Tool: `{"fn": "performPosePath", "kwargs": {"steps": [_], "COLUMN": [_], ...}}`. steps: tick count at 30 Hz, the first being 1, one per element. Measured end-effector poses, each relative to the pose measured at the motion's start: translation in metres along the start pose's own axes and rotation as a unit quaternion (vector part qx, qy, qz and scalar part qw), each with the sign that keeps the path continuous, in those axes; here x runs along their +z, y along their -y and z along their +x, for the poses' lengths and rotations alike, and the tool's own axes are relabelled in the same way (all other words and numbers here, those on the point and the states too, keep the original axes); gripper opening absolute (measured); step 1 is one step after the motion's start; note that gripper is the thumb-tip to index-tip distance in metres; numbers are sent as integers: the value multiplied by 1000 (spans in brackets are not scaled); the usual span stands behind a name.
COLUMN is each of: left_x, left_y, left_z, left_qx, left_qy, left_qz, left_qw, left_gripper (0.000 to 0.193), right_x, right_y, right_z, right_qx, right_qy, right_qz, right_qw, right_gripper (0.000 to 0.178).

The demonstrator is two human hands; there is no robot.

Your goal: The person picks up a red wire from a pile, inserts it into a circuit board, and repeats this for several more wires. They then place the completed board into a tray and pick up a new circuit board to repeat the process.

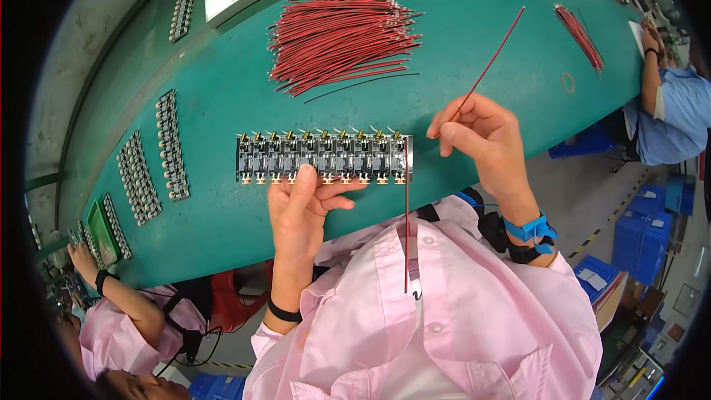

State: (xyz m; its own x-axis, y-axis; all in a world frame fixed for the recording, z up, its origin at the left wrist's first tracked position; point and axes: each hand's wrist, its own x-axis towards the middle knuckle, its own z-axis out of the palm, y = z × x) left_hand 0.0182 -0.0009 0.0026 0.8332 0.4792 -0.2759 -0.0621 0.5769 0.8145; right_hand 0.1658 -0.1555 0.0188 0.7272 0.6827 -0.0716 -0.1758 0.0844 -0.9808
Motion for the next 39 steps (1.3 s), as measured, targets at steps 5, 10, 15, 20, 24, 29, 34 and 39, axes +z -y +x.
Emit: {"fn": "performPosePath", "kwargs": {"steps": [5,10,15,20,24,29,34,39], "left_x": [3,1,10,1,5,2,2,10], "left_y": [0,5,2,7,5,6,7,5], "left_z": [1,-1,2,3,3,2,0,-2], "left_qx": [-3,1,-6,11,6,13,17,16], "left_qy": [3,2,-34,7,-3,14,19,22], "left_qz": [1,-7,0,-19,-11,-13,2,11], "left_qw": [1000,1000,999,1000,1000,1000,1000,1000], "left_gripper": [31,31,30,31,31,30,29,28], "right_x": [6,8,8,7,8,14,16,19], "right_y": [3,-2,-1,-4,-7,-5,-3,-3], "right_z": [-1,-4,-2,1,3,4,5,9], "right_qx": [-28,-38,-20,-70,-133,-136,-141,-170], "right_qy": [-11,-21,-27,-30,-5,-4,1,6], "right_qz": [-45,-64,-46,-132,-219,-245,-237,-247], "right_qw": [999,997,998,988,967,960,961,954], "right_gripper": [5,3,5,6,7,6,6,4]}}
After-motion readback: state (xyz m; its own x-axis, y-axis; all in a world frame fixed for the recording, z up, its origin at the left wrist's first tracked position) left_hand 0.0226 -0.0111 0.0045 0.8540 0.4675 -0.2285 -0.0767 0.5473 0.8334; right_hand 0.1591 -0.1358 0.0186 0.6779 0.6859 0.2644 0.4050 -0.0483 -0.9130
